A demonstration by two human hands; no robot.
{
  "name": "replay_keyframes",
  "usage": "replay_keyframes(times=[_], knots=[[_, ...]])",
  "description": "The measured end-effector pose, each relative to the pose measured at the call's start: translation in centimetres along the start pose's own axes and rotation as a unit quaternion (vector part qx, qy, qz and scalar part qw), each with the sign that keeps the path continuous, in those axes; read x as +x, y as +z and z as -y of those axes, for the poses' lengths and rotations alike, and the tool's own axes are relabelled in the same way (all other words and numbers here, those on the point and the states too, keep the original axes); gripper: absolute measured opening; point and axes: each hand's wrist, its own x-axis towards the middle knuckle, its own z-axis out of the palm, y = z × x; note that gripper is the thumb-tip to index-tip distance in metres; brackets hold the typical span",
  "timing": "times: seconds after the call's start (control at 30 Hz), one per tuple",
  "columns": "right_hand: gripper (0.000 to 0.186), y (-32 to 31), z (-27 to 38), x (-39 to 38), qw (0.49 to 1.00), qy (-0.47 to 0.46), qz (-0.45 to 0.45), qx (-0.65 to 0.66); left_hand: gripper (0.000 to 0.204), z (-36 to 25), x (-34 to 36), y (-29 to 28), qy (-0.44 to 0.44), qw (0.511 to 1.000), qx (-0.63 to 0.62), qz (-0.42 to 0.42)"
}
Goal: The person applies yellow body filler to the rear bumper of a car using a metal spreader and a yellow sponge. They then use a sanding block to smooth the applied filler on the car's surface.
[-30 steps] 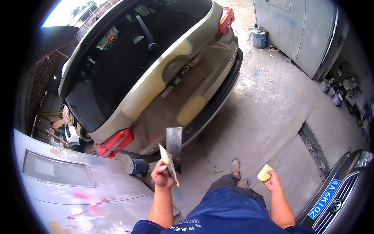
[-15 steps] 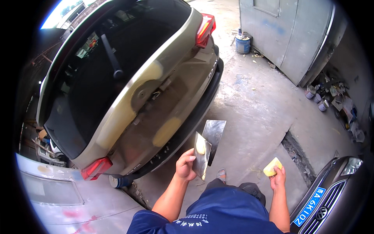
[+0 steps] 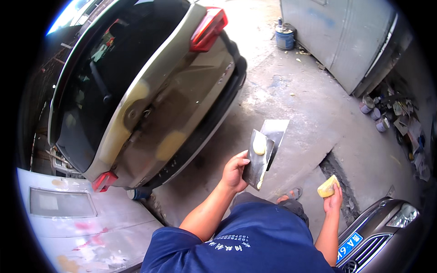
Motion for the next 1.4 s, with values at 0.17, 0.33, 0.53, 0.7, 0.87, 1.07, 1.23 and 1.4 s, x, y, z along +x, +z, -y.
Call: replay_keyframes(times=[0.17,0.33,0.53,0.7,0.87,1.07,1.23,1.4], knots=[[0.028,-0.5,8.8,5.3,0.996,-0.061,0.063,-0.011,0.042,4.7,5.6,7.2,0.029,0.992,0.087,-0.092],[0.035,2.9,16.7,8.7,0.985,-0.115,0.128,-0.016,0.049,6.9,11.5,11.1,0.030,0.995,0.073,-0.064],[0.031,5.8,25.1,13.4,0.980,-0.147,0.129,-0.035,0.050,10.0,23.5,14.5,-0.022,0.998,0.057,0.002],[0.028,7.9,31.0,19.3,0.973,-0.184,0.111,-0.078,0.049,12.5,36.0,19.3,-0.069,0.997,0.043,-0.010],[0.032,10.4,37.2,22.9,0.975,-0.188,0.088,-0.083,0.052,13.4,45.6,25.6,-0.135,0.989,0.050,0.037],[0.036,10.5,41.8,28.2,0.942,-0.282,0.014,-0.182,0.058,15.4,53.8,30.8,-0.156,0.980,0.072,0.098],[0.029,11.6,45.0,31.5,0.880,-0.388,-0.032,-0.271,0.046,20.2,59.6,36.7,-0.178,0.976,-0.005,0.126],[0.031,9.5,51.3,37.2,0.828,-0.468,-0.013,-0.308,0.039,24.8,64.2,41.8,-0.198,0.969,0.051,0.139]])
